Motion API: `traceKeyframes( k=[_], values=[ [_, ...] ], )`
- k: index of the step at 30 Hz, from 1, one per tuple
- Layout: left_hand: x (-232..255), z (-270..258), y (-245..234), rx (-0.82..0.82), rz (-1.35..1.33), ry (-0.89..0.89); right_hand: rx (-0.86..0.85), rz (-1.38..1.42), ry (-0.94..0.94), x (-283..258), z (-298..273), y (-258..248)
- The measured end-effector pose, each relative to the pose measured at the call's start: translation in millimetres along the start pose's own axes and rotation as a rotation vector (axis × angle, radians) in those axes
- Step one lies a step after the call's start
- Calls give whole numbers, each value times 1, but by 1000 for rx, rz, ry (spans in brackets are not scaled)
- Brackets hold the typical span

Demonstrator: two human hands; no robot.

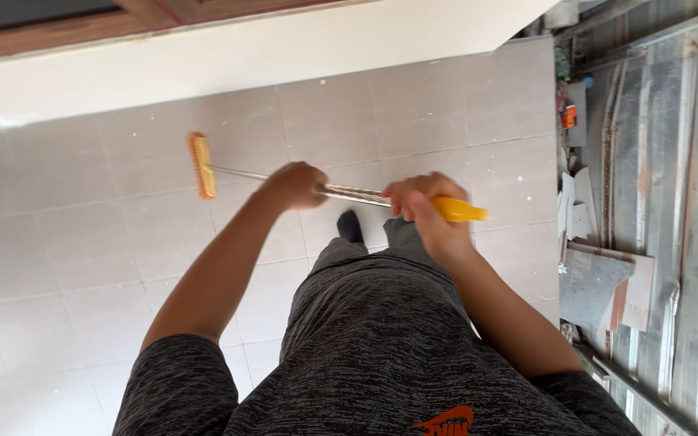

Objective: The person sweeps a tiled floor using a long-handled brush, moving the brush in back-and-forth strokes to gather debris.

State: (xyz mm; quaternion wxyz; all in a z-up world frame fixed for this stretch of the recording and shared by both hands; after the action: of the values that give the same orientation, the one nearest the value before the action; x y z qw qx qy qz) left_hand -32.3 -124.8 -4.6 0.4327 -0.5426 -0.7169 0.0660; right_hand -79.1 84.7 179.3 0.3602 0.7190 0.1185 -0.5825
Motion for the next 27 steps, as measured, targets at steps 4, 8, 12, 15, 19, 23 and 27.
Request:
traceKeyframes(
  k=[4, 8, 12, 15, 19, 23, 27],
  values=[
    [-78, -28, 13, 205, 143, -113, -156, 37, 56, 70, 23, 49],
    [-122, -41, 30, 431, -72, -235, -224, -229, -3, 75, 23, 102],
    [-103, -15, 24, 517, -233, -78, -144, -276, 149, 60, 28, 107],
    [-74, 4, 9, 512, -301, 18, 37, -465, 107, 24, 21, 93],
    [-15, 40, -9, 495, -303, 225, 123, -497, 40, -21, 5, 91],
    [42, 71, -22, 552, -312, 386, 287, -546, 35, -54, -15, 73],
    [91, 81, -29, 533, -361, 508, 358, -416, -62, -80, -41, 50]
  ],
)
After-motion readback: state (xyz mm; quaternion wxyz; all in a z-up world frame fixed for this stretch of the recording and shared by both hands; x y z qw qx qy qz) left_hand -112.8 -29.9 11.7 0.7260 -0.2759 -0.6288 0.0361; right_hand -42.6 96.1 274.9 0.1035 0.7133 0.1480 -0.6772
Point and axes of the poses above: each hand's wrist, its own z-axis towards the middle knuckle, its own y-axis out of the palm, x = y × z, the point moved 8 cm from there along z, towards the middle knuckle, and after that the axes turned 13 degrees about y, right-handed, at the moved point
